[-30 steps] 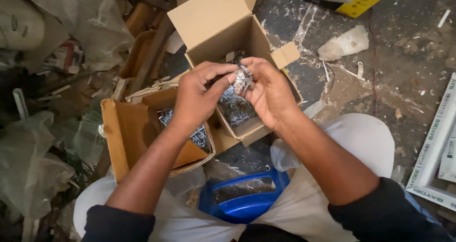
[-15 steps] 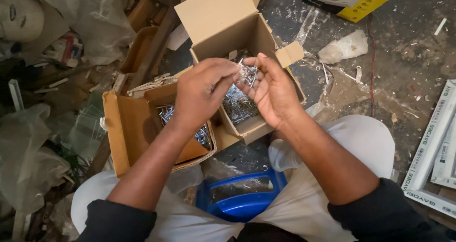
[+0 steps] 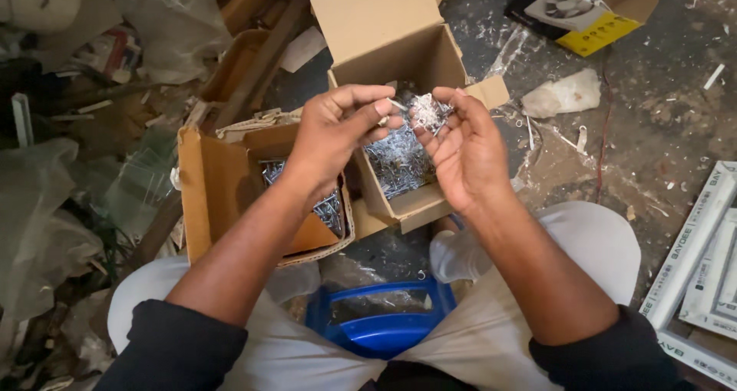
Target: The person sits on a low stool and sorts metal fasteners by hand between two cardboard boxes. They pick up handfuls of screws and nails, inspect them, and transfer them into the other box.
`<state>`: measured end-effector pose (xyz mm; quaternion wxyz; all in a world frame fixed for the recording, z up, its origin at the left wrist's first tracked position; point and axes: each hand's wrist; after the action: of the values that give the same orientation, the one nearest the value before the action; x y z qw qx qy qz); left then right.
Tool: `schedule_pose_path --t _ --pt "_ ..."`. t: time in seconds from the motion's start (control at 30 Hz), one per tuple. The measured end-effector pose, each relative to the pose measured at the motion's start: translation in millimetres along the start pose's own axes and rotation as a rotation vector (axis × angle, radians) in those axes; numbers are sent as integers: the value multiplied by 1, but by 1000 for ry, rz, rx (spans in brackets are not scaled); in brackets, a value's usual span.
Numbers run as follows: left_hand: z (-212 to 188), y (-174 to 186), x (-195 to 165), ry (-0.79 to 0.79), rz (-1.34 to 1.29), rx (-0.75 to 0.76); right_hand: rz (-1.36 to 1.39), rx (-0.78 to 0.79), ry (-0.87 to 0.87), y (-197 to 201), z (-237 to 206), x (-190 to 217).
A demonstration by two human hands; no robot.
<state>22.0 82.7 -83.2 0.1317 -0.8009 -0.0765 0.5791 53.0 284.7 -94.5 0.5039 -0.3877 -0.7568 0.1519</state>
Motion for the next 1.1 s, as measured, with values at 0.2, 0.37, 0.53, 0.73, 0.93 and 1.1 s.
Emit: schedule_pose_path --t 0.2,0.37,0.53,0.73,0.93,1.1 --pt "-2 2 -8 97 -40 7 -14 -2 -11 -1 -2 0" --pt "-2 2 -6 111 -11 3 -19 -9 -30 -2 -3 -2" --pt "0 3 -4 68 -3 -19 -28 -6 -15 -5 -2 -2" --pt "0 2 0 -168 95 -1 -29 -4 -6 -7 -3 -1" --pt "-2 2 -1 -305 239 -43 -41 -11 28 -9 -4 -1" --pt "-9 0 -22 -315 222 20 -51 -21 41 -8 -6 -1"
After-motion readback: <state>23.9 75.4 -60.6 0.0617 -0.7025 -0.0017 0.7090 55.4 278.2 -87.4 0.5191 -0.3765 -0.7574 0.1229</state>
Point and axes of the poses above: each hand's wrist, its own z-axis towards the middle knuckle, its own y-axis out of the back of the hand, x = y × z, and after that the axes turned 11 degrees about -x, right-handed
